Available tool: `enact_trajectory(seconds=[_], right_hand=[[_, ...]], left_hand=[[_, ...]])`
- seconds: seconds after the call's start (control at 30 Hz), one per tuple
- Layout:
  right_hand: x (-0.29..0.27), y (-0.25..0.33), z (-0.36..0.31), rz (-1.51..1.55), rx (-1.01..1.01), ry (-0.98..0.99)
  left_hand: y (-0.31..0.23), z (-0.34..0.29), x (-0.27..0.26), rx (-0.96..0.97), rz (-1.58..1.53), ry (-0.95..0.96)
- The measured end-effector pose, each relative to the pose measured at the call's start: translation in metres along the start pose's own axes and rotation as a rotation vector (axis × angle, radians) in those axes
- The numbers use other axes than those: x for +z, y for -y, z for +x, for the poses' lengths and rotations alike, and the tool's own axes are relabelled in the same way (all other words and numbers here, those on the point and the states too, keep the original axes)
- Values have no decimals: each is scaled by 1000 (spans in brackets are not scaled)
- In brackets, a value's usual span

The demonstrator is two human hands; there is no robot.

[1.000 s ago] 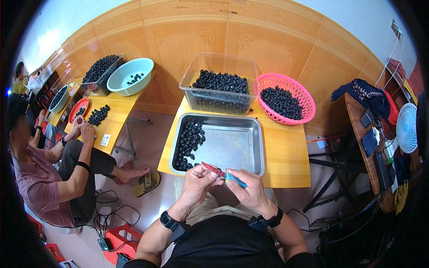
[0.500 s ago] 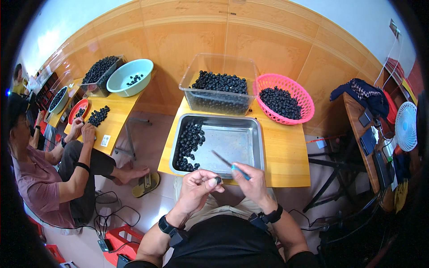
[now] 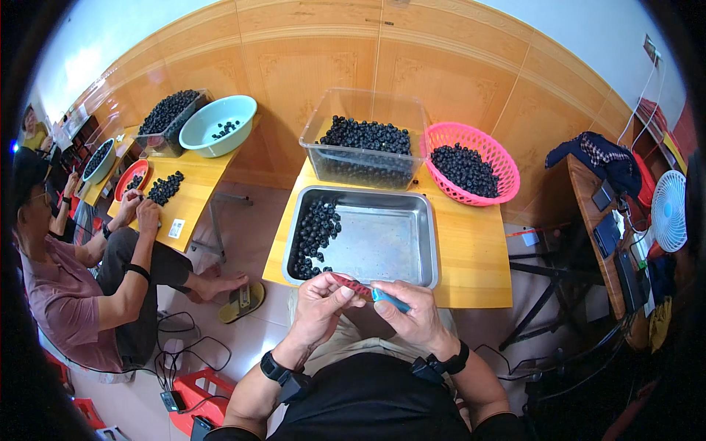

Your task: Picking grapes from bunches and trimming stems with a small knife.

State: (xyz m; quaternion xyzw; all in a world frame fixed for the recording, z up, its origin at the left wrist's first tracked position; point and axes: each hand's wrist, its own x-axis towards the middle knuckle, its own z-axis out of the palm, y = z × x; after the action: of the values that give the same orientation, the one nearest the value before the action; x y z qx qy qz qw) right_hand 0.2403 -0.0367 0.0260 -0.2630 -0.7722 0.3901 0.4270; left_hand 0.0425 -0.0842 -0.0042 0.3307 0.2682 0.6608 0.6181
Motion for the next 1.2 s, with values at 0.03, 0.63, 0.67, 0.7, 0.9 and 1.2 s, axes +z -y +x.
enact_trajectory(seconds=[0.03, 0.63, 0.67, 0.7, 0.9, 1.2], right_hand=[[-1, 0, 0, -1, 1, 0], [-1, 3, 4, 21, -6, -1], [3, 1, 5, 14, -8, -5], [7, -4, 5, 20, -66, -22], [7, -14, 2, -92, -198, 19], [-12, -16, 13, -252, -121, -65]], left_hand=[[0, -1, 1, -1, -1, 0], [8, -3, -4, -72, -57, -15], [10, -4, -2, -81, -38, -19], [12, -4, 0, -89, -19, -22], [19, -7, -4, -231, 20, -62], [13, -5, 6, -252, 38, -47]])
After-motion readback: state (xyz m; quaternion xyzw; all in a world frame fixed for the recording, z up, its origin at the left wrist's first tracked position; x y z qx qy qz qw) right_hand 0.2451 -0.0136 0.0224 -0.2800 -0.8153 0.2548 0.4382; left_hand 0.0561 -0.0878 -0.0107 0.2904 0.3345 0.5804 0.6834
